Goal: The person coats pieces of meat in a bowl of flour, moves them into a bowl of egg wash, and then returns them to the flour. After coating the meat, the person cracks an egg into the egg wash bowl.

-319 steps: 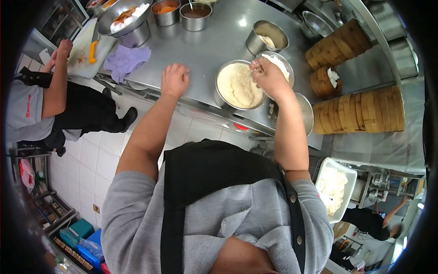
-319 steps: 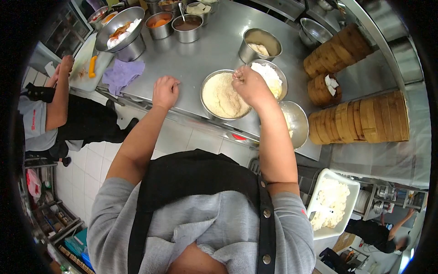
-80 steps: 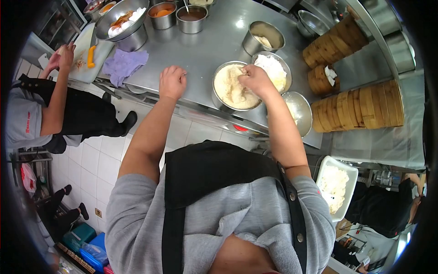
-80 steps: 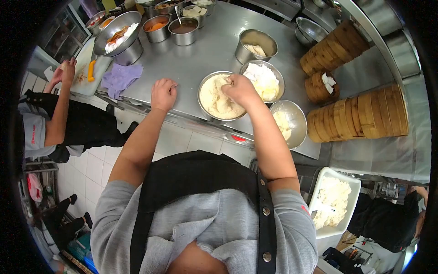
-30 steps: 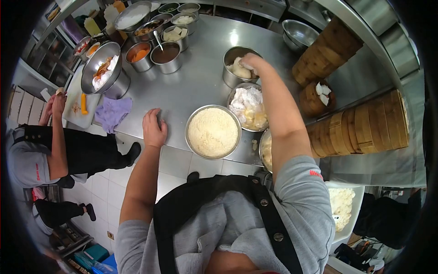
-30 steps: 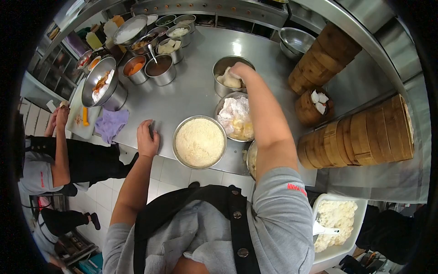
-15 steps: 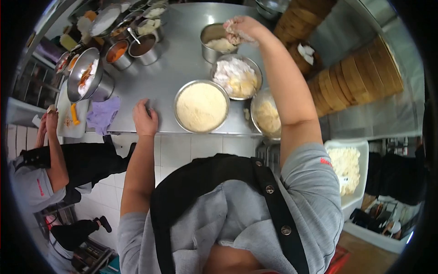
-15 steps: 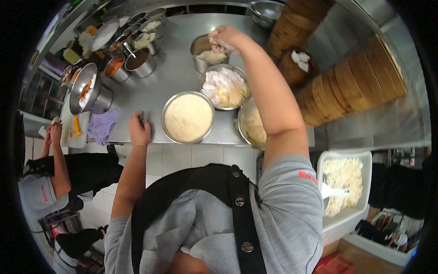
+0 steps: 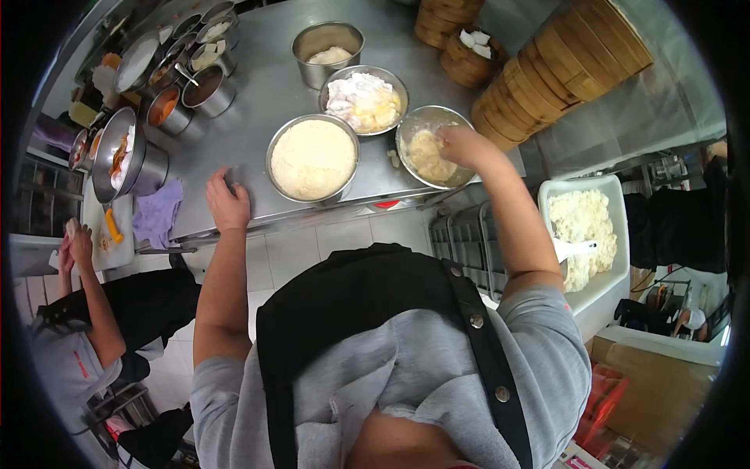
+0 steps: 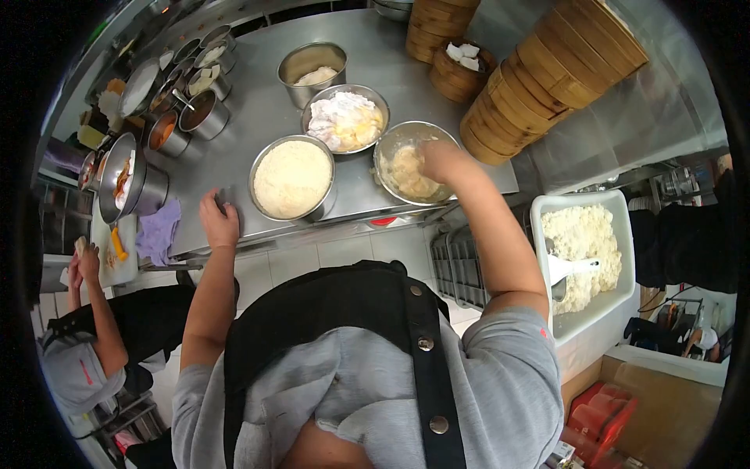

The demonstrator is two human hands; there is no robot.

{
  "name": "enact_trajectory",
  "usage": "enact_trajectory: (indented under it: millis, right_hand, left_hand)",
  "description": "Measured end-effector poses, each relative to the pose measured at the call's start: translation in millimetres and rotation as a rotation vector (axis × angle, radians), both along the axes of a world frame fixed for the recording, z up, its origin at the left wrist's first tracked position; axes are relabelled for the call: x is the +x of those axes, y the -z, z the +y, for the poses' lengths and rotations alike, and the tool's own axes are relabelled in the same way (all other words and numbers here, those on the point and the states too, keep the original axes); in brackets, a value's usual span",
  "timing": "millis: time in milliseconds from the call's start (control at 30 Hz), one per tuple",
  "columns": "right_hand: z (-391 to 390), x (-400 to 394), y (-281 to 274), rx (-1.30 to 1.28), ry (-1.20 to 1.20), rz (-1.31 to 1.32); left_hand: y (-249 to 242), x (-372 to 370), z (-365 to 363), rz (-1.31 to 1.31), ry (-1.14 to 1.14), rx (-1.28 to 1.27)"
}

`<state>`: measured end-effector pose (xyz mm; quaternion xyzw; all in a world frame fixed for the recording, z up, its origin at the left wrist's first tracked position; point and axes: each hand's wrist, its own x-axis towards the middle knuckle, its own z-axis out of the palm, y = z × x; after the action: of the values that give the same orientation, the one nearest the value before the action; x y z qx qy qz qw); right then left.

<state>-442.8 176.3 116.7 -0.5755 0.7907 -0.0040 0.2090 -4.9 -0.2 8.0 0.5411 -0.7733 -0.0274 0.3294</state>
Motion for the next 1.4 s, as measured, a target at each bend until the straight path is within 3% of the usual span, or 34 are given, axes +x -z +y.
enact_trajectory:
  millis: [67,233,467,567,667,767,867,967,1267,1400]
  right_hand:
    - [-5.0,11.5,12.4,-0.025,0.159,0.103]
    - [-12.3,29.3,26.3,0.030,0.296,0.019]
    - [-30.3,4.5,54.0,0.075,0.230,-0.028]
    - [-28.2,-11.2,72.8,-0.153,0.340,-0.226]
    - [-28.7,-32.8,59.7,-0.082,0.376,-0.482]
    - [-25.6,-35.7,58.3,-0.256,0.310,-0.518]
    - [-23.0,-35.4,60.1,-0.328,0.375,-0.934]
    - [-27.1,-45.1,70.6,-0.244,0.440,-1.017]
    - [-17.8,-35.4,34.4,-0.239,0.685,-1.258]
    - [-3.2,-9.1,-10.2,-0.289,0.696,-1.335]
  left_hand:
    - [2.2,0.5,-1.3,-0.010,0.009,-0.022]
    - [7.8,3.6,-3.8,-0.056,0.025,-0.019]
    - [7.5,3.3,-0.9,-0.054,-0.025,-0.057]
    - [7.1,2.7,-1.0,-0.049,-0.034,-0.061]
    - [7.3,2.8,-0.4,-0.048,-0.036,-0.038]
    - [7.7,2.8,-1.4,-0.048,-0.035,-0.029]
    - [7.4,2.8,-1.5,-0.051,-0.038,-0.015]
    - [5.6,2.4,-0.2,-0.055,-0.044,-0.006]
    - [8.3,4.1,-0.4,-0.032,-0.044,-0.022]
    - [6.4,3.8,0.5,-0.035,-0.027,-0.056]
